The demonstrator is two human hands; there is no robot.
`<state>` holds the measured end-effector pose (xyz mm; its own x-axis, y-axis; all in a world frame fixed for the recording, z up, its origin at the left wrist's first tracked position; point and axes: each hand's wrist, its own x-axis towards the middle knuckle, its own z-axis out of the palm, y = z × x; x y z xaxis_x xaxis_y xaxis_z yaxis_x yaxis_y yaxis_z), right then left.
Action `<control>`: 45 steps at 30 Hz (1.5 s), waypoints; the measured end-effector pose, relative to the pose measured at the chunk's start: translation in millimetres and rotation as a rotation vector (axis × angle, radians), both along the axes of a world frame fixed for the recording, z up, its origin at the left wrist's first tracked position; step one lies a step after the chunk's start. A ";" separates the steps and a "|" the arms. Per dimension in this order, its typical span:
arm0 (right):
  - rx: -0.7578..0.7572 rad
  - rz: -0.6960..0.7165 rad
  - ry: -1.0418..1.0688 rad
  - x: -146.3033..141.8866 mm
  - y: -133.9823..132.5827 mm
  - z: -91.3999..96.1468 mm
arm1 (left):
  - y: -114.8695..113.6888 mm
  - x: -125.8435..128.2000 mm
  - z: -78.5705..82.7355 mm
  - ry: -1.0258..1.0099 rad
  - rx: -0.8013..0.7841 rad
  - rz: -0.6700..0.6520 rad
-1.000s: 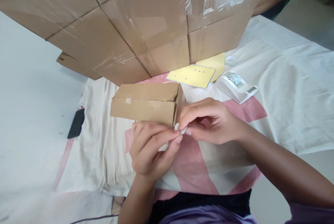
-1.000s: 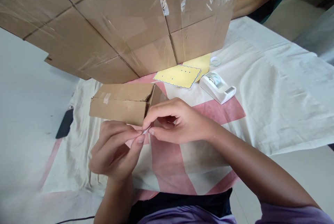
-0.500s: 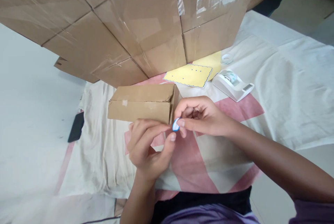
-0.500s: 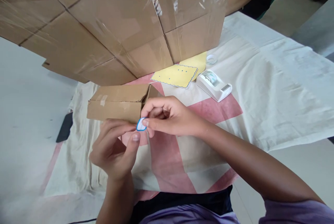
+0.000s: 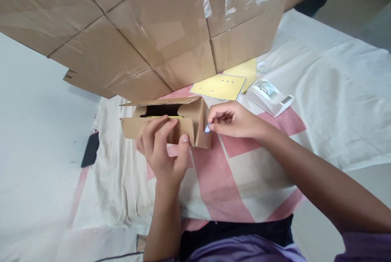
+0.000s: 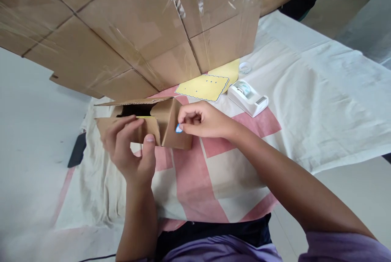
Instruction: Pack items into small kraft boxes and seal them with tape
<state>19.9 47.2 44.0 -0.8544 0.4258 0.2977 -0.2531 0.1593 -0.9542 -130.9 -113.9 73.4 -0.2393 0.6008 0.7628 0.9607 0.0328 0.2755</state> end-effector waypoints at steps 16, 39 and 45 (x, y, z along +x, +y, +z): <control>-0.090 0.194 -0.187 -6.3 20.5 -25.7 | 0.3 -20.4 4.4 -0.052 -0.177 -0.087; -0.186 0.163 -0.257 -6.6 10.2 -20.8 | -1.9 -21.4 -0.5 -0.075 -0.334 0.001; -0.199 0.147 -0.250 -7.5 9.3 -23.2 | -1.1 -19.1 -1.1 -0.081 -0.321 0.020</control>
